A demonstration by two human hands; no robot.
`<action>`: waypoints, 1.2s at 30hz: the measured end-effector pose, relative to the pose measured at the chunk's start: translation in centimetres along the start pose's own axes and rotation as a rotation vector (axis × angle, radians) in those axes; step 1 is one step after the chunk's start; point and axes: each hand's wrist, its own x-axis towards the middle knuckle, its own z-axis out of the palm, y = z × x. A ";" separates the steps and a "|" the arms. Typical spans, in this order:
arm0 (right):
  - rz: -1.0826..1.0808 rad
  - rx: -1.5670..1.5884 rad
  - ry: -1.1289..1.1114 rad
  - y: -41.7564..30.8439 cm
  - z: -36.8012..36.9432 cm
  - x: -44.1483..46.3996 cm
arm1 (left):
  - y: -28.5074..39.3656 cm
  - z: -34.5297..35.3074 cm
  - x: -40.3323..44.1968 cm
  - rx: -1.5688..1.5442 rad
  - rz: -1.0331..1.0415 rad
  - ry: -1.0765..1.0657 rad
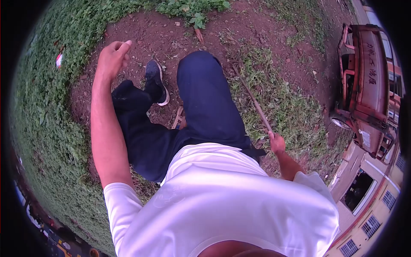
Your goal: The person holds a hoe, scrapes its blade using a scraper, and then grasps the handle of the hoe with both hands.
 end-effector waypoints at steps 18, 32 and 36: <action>-0.065 0.340 0.034 -17.3 -3.2 10.5 | -2.4 -0.5 -1.5 -0.050 -0.165 0.030; 0.266 0.691 0.117 3.4 7.3 -6.2 | 1.1 3.3 0.4 0.014 -0.035 -0.046; 0.192 0.813 0.115 -4.0 4.5 5.4 | 1.1 3.7 0.5 0.029 -0.029 -0.069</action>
